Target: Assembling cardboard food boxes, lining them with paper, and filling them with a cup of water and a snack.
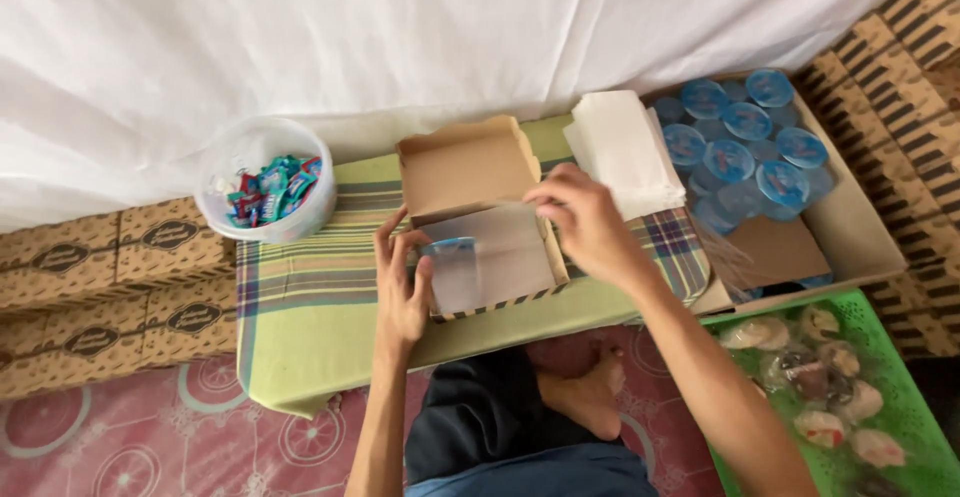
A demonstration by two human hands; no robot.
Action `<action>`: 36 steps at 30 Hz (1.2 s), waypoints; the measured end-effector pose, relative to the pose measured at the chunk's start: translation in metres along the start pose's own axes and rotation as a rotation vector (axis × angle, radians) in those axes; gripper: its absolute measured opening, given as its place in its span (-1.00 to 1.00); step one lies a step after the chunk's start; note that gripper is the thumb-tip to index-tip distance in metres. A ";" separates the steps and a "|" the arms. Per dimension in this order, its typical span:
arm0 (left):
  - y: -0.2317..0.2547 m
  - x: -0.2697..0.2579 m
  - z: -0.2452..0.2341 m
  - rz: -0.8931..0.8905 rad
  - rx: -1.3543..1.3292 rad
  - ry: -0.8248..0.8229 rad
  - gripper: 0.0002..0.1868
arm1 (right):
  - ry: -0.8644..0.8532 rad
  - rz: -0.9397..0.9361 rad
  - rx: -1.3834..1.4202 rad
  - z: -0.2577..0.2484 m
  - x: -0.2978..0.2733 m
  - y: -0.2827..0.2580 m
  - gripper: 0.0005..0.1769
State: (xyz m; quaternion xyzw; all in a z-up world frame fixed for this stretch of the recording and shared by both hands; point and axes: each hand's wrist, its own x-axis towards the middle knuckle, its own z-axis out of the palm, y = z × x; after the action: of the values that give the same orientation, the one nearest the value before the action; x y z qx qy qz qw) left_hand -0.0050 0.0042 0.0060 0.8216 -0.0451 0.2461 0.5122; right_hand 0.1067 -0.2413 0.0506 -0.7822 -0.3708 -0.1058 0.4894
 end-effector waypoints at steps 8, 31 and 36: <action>-0.013 -0.001 0.002 0.003 0.023 0.009 -0.55 | -0.318 -0.127 -0.413 0.055 0.031 -0.026 -0.85; 0.002 -0.010 0.001 0.070 0.150 0.157 -0.67 | -0.191 -0.063 -0.214 0.047 -0.009 -0.061 -0.84; 0.004 -0.010 0.001 0.083 0.176 0.167 -0.61 | -0.049 -0.038 -0.159 0.025 -0.036 -0.056 -0.86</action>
State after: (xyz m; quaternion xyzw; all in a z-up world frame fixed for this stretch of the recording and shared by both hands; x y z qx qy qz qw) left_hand -0.0142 -0.0005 0.0039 0.8375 -0.0143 0.3377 0.4294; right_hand 0.0382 -0.2238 0.0579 -0.8138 -0.3878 -0.1248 0.4144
